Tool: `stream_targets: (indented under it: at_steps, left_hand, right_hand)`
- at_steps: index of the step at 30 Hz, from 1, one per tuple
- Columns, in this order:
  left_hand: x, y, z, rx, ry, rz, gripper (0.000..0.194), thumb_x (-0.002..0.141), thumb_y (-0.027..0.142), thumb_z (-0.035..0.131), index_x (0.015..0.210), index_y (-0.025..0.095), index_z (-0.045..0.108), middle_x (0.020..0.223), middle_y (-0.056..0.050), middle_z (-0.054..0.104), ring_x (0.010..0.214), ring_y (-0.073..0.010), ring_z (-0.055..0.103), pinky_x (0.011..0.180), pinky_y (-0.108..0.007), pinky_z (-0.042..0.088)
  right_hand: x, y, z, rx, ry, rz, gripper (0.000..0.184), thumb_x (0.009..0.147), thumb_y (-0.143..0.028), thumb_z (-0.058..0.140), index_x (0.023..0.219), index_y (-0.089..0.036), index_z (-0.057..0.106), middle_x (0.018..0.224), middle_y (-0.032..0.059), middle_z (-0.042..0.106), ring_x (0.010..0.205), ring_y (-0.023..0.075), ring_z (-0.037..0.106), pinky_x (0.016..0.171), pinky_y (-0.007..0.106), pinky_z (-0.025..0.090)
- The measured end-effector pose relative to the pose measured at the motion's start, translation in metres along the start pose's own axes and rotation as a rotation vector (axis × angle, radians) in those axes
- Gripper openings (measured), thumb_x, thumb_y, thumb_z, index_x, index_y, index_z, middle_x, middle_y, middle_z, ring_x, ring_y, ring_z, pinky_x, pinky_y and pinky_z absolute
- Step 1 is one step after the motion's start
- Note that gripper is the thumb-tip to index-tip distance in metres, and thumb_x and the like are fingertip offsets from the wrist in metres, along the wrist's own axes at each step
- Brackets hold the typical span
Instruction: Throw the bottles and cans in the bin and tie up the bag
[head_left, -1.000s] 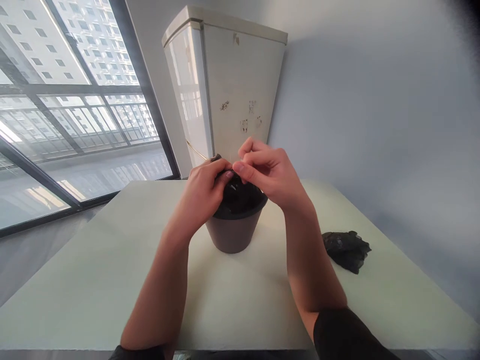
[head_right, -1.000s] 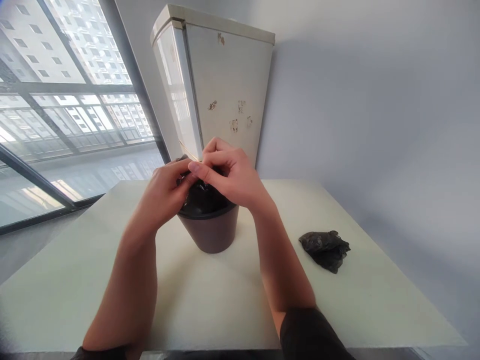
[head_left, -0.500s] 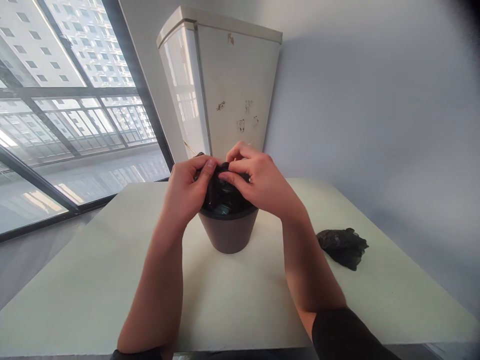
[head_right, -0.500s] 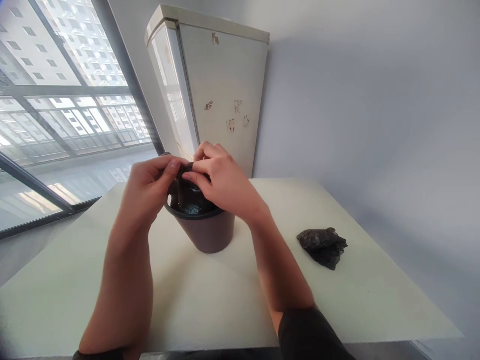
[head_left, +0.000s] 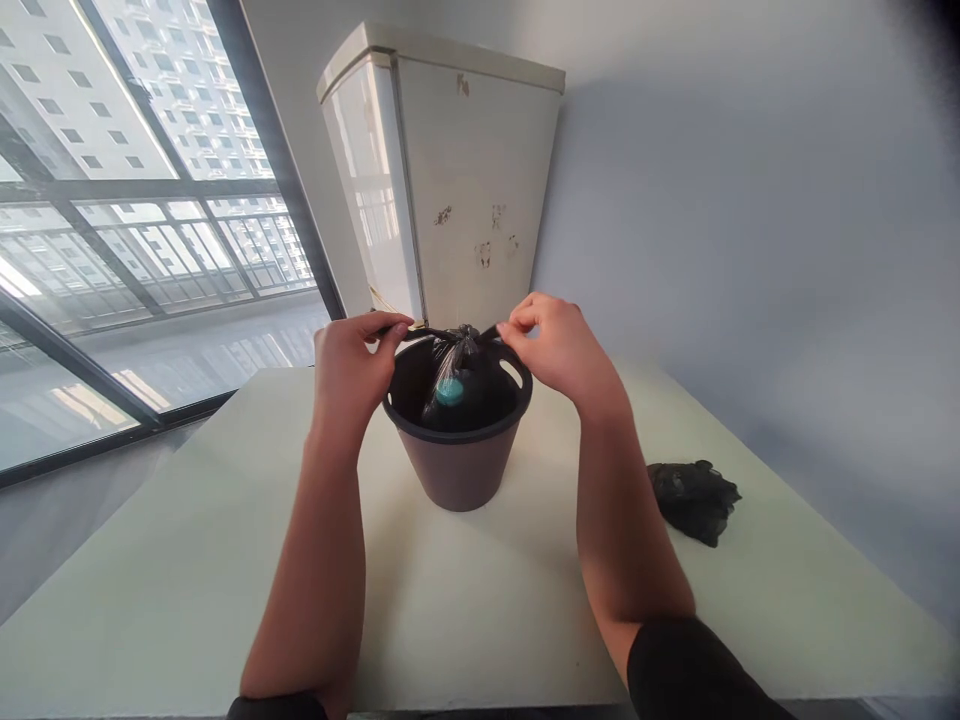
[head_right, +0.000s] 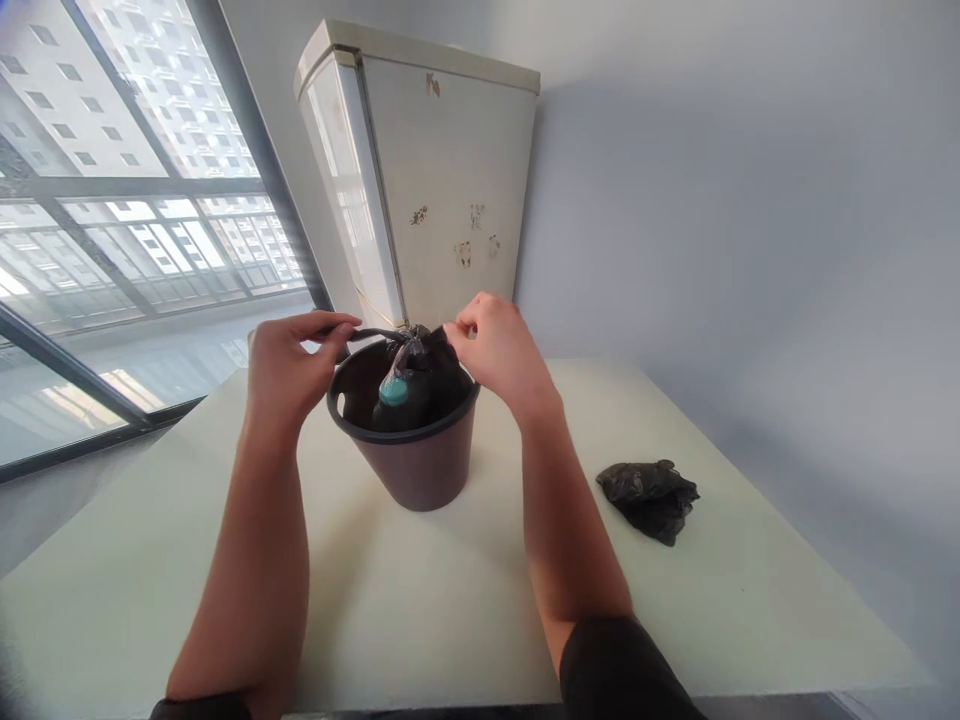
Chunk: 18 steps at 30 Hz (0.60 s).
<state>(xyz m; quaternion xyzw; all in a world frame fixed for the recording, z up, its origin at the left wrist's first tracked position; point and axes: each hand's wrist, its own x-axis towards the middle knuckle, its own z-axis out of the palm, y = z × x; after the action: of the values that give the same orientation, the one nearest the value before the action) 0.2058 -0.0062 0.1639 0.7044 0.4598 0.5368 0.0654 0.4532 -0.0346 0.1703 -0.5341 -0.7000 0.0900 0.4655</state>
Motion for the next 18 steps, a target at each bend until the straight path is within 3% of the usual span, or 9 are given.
stream_targets:
  at_steps: [2,4,7,10,13,15,18]
  left_hand:
    - [-0.007,0.019,-0.003,-0.036,-0.077,0.055,0.016,0.085,0.025,0.076,0.098,0.027,0.086,0.092,-0.002,0.082,0.083,-0.0205,0.073,0.082,-0.035,0.058]
    - [-0.014,0.035,-0.005,-0.064,-0.146,0.113,0.021,0.083,0.023,0.078,0.102,0.028,0.085,0.092,-0.001,0.081,0.082,-0.0191,0.073,0.079,-0.032,0.058]
    - [-0.019,0.045,-0.005,-0.050,-0.155,0.160,0.017,0.084,0.017,0.072,0.091,0.026,0.084,0.079,0.000,0.076,0.074,-0.0168,0.069,0.072,-0.029,0.056]
    - [-0.019,0.044,-0.003,-0.053,-0.096,0.163,0.017,0.085,0.014,0.068,0.084,0.025,0.082,0.075,0.001,0.074,0.072,-0.0161,0.068,0.069,-0.029,0.055]
    - [-0.020,0.046,-0.002,-0.119,-0.025,0.165,0.016,0.087,0.015,0.068,0.087,0.024,0.081,0.082,-0.001,0.075,0.079,-0.0174,0.070,0.070,-0.030,0.057]
    - [-0.021,0.052,-0.002,-0.155,-0.016,0.165,0.013,0.089,0.017,0.069,0.089,0.025,0.080,0.085,-0.001,0.075,0.085,-0.0192,0.072,0.073,-0.032,0.059]
    - [-0.025,0.061,-0.004,-0.205,-0.026,0.198,0.008,0.090,0.023,0.073,0.095,0.027,0.079,0.095,-0.001,0.076,0.094,-0.0216,0.073,0.079,-0.036,0.062]
  right_hand:
    - [-0.003,-0.016,0.006,0.124,0.046,-0.035,0.041,0.100,-0.042,0.064,0.066,-0.020,0.061,0.086,0.0053,0.062,0.074,0.0174,0.051,0.071,0.036,0.043]
    - [-0.009,-0.034,0.011,0.267,-0.026,-0.106,0.041,0.101,-0.051,0.062,0.074,-0.020,0.065,0.085,0.0044,0.062,0.077,0.0177,0.053,0.071,0.034,0.045]
    - [-0.015,-0.052,0.013,0.363,-0.129,-0.174,0.040,0.099,-0.057,0.064,0.081,-0.021,0.068,0.092,0.0044,0.063,0.081,0.0182,0.055,0.072,0.033,0.046]
    - [-0.017,-0.050,0.010,0.341,-0.075,-0.167,0.026,0.092,-0.050,0.075,0.094,-0.025,0.070,0.095,0.0027,0.063,0.082,0.0181,0.055,0.073,0.033,0.047]
    - [-0.014,-0.040,0.010,0.316,-0.195,-0.175,0.035,0.082,-0.042,0.086,0.109,-0.028,0.071,0.090,-0.0001,0.062,0.083,0.0193,0.057,0.075,0.033,0.048]
    - [-0.013,-0.037,0.014,0.316,-0.281,-0.204,0.031,0.083,-0.039,0.084,0.109,-0.027,0.072,0.089,-0.0001,0.065,0.087,0.0218,0.061,0.079,0.035,0.051]
    - [-0.014,-0.040,0.020,0.313,-0.236,-0.196,0.014,0.092,-0.036,0.074,0.099,-0.024,0.073,0.091,0.0017,0.070,0.095,0.0250,0.065,0.087,0.038,0.054]
